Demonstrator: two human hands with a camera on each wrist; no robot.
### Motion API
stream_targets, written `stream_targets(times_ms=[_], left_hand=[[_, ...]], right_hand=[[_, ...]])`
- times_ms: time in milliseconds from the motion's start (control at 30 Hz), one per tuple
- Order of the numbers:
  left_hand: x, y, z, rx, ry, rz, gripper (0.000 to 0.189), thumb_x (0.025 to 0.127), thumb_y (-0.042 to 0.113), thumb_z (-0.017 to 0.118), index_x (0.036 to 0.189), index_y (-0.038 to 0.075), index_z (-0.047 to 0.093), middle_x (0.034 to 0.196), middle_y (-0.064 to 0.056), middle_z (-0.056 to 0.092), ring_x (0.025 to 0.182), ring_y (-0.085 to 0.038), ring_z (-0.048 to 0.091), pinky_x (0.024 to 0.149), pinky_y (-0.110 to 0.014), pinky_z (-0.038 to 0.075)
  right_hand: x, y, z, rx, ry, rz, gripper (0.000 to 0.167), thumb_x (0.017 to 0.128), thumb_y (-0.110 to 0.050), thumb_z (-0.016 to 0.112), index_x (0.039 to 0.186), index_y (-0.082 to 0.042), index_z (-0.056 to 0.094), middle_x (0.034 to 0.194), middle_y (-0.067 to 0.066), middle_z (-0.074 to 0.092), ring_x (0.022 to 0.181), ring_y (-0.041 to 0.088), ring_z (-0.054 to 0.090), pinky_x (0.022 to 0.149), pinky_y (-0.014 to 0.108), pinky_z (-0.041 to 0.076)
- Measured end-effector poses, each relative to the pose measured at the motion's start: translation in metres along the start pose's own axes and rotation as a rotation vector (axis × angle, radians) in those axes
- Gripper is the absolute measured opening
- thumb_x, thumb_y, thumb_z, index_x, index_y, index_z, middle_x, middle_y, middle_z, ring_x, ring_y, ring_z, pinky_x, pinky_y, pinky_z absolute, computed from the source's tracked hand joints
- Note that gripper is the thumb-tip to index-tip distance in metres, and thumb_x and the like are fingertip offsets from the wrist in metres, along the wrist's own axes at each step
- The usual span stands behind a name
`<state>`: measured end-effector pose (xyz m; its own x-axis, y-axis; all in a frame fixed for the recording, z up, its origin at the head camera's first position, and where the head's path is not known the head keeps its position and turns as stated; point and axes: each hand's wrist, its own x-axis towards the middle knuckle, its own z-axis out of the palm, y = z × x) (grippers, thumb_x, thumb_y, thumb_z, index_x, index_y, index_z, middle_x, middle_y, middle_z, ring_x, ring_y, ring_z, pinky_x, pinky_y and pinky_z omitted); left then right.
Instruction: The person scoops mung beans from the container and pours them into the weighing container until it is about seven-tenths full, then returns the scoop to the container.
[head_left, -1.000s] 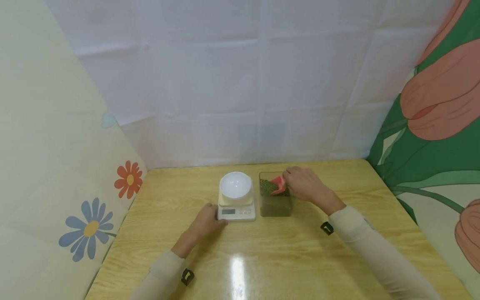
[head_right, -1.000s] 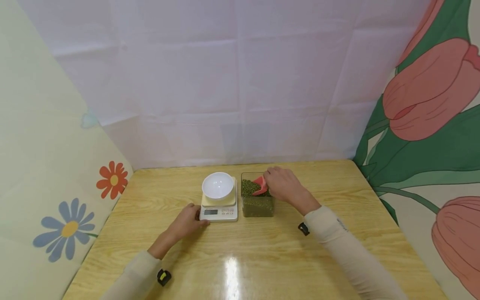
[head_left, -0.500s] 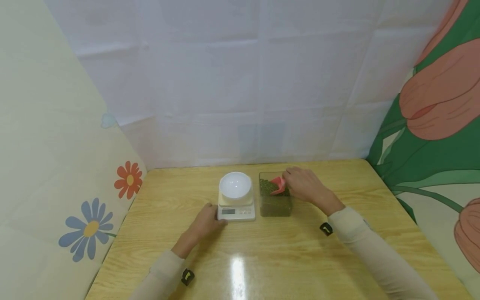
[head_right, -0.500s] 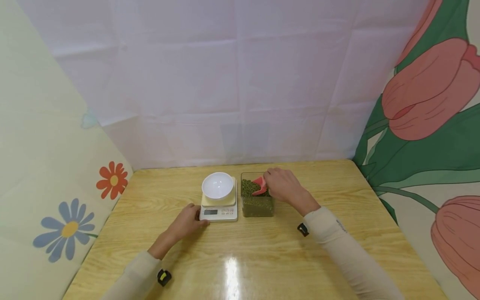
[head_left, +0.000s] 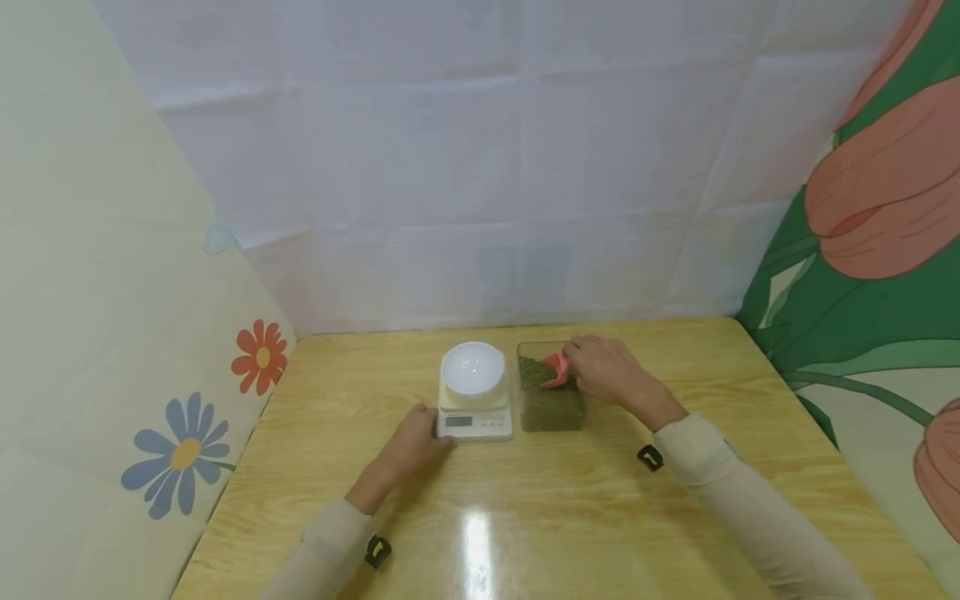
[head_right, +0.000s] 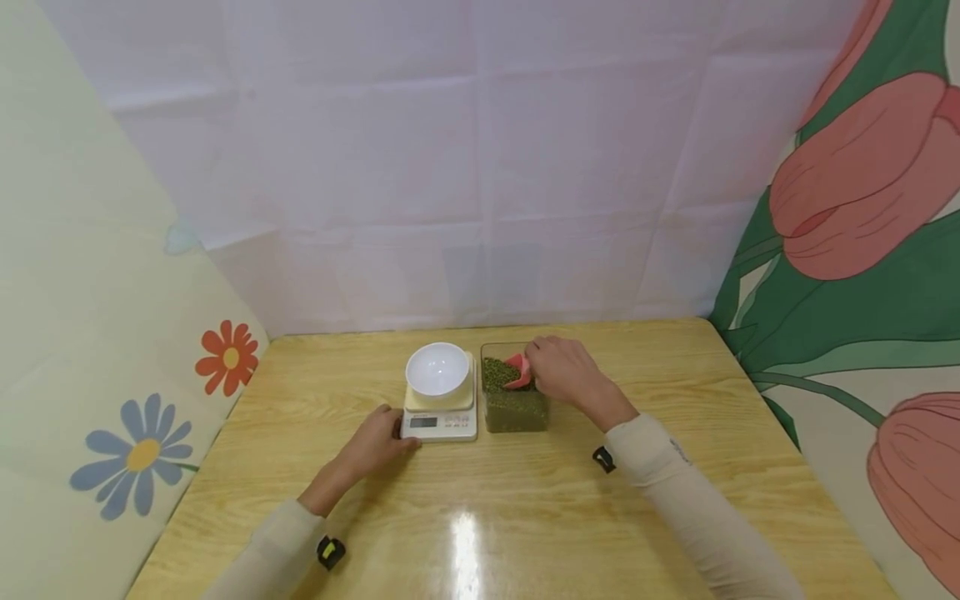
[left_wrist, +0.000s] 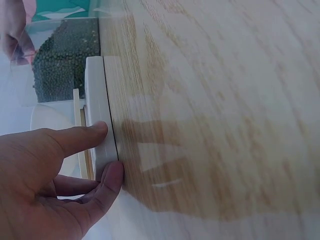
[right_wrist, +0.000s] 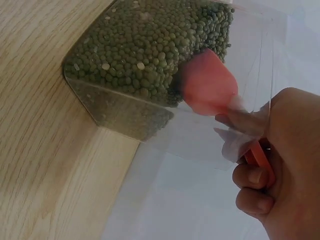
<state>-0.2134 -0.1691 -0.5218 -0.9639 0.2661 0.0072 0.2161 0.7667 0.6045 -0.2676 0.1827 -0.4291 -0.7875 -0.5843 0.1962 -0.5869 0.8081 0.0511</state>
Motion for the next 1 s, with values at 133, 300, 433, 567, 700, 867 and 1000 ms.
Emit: stream_targets(times_ms=[133, 300, 433, 567, 700, 867, 1000], left_hand=[[0.001, 0.000, 0.001, 0.010, -0.005, 0.001, 0.035, 0.088, 0.015, 0.086, 0.114, -0.005, 0.074, 0.091, -0.007, 0.058, 0.084, -0.018, 0.049, 0.074, -0.033, 0.050], [0.002, 0.000, 0.002, 0.012, -0.008, -0.005, 0.036, 0.088, 0.016, 0.086, 0.115, -0.005, 0.073, 0.092, -0.007, 0.058, 0.084, -0.017, 0.050, 0.074, -0.032, 0.051], [0.000, 0.000, 0.000, 0.000, -0.009, -0.011, 0.037, 0.088, 0.015, 0.086, 0.116, -0.006, 0.073, 0.092, -0.007, 0.058, 0.084, -0.018, 0.050, 0.073, -0.032, 0.051], [0.000, 0.000, 0.000, -0.002, -0.011, -0.013, 0.037, 0.088, 0.015, 0.086, 0.116, -0.006, 0.073, 0.092, -0.007, 0.058, 0.084, -0.018, 0.049, 0.073, -0.032, 0.051], [0.000, 0.000, 0.000, -0.003, -0.010, -0.013, 0.038, 0.088, 0.015, 0.086, 0.116, -0.006, 0.072, 0.093, -0.008, 0.058, 0.085, -0.018, 0.050, 0.074, -0.033, 0.051], [0.000, 0.000, 0.001, 0.000, -0.011, -0.017, 0.039, 0.088, 0.015, 0.086, 0.118, -0.006, 0.072, 0.094, -0.008, 0.058, 0.085, -0.018, 0.050, 0.076, -0.034, 0.052], [0.000, 0.000, 0.000, -0.007, -0.006, -0.011, 0.039, 0.087, 0.014, 0.086, 0.117, -0.007, 0.072, 0.094, -0.009, 0.058, 0.084, -0.019, 0.051, 0.074, -0.034, 0.053]], right_hand=[[0.004, -0.003, 0.003, 0.014, -0.014, 0.002, 0.012, 0.093, 0.000, 0.066, 0.103, -0.003, 0.072, 0.097, 0.008, 0.072, 0.084, 0.024, 0.068, 0.064, 0.035, 0.057], [0.006, -0.006, 0.003, 0.019, -0.022, 0.011, 0.011, 0.094, 0.000, 0.066, 0.103, -0.003, 0.072, 0.097, 0.007, 0.072, 0.083, 0.024, 0.068, 0.064, 0.035, 0.057], [0.006, -0.008, 0.001, 0.029, -0.025, 0.016, 0.011, 0.094, -0.001, 0.067, 0.103, -0.004, 0.072, 0.098, 0.007, 0.073, 0.082, 0.024, 0.068, 0.062, 0.036, 0.056], [0.008, -0.008, 0.000, 0.040, -0.027, 0.019, 0.013, 0.093, 0.000, 0.065, 0.102, -0.005, 0.072, 0.098, 0.007, 0.073, 0.081, 0.024, 0.068, 0.060, 0.035, 0.054], [0.008, -0.009, 0.000, 0.049, -0.034, 0.026, 0.015, 0.092, 0.002, 0.063, 0.101, -0.005, 0.073, 0.096, 0.007, 0.072, 0.077, 0.021, 0.066, 0.059, 0.034, 0.052], [0.010, -0.012, -0.001, 0.044, -0.044, 0.030, 0.017, 0.093, 0.002, 0.059, 0.100, -0.005, 0.073, 0.095, 0.006, 0.073, 0.073, 0.019, 0.063, 0.058, 0.033, 0.051], [0.012, -0.014, -0.002, 0.039, -0.041, 0.033, 0.016, 0.094, -0.001, 0.058, 0.097, -0.006, 0.073, 0.093, 0.005, 0.072, 0.069, 0.017, 0.060, 0.057, 0.032, 0.049]])
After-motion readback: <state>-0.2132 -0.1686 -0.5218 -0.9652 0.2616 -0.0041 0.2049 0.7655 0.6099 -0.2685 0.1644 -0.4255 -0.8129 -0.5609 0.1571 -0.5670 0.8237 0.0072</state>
